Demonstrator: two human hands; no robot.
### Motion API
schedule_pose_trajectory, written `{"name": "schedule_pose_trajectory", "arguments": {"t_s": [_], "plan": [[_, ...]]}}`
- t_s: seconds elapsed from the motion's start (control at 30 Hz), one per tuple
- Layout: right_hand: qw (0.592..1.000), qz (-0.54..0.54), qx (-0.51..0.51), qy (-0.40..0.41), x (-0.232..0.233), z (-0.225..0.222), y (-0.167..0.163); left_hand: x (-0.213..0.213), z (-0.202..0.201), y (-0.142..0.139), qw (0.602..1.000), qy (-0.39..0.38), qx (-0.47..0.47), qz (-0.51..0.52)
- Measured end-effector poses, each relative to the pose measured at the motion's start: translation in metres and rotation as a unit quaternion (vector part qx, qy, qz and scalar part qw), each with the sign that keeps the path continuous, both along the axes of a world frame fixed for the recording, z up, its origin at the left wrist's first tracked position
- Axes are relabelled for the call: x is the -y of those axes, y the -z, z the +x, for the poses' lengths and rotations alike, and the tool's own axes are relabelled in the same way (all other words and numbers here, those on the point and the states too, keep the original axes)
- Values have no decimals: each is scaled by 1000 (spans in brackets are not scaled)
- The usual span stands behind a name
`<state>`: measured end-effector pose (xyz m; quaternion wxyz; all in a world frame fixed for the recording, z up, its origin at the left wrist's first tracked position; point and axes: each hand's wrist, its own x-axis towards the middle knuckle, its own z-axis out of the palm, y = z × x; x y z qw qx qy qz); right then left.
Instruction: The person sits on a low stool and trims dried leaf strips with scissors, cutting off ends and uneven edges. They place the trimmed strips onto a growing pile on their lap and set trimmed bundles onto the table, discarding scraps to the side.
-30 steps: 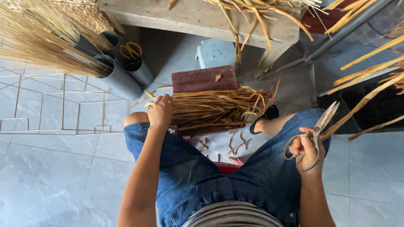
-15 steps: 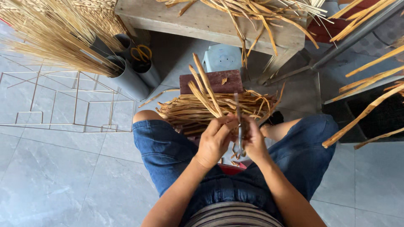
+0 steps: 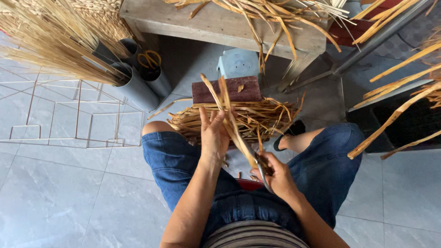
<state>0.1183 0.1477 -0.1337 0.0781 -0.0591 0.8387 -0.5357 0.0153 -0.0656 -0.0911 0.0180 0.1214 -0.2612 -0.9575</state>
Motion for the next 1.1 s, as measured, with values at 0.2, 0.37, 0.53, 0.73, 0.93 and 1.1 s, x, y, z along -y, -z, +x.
{"name": "schedule_pose_trajectory", "arguments": {"t_s": [0.2,0.37,0.53,0.73,0.93,1.1], "plan": [[999,-50,6,-5,-5,15,0,8,4,-34,998,47,-43,-1],[984,-177,0,-34,-10,27,-10,2,29,-55,994,26,-87,-62],[985,-161,-58,8,-17,15,-54,-6,56,-67,994,43,-63,-84],[990,-78,-116,5,-11,6,-110,-19,70,-60,990,33,-81,-110],[969,-243,-28,-25,-38,-8,-119,-2,68,-53,982,-48,-36,-181],[985,-154,-28,77,-55,-6,-117,1,68,-52,976,-52,-70,-197]]}}
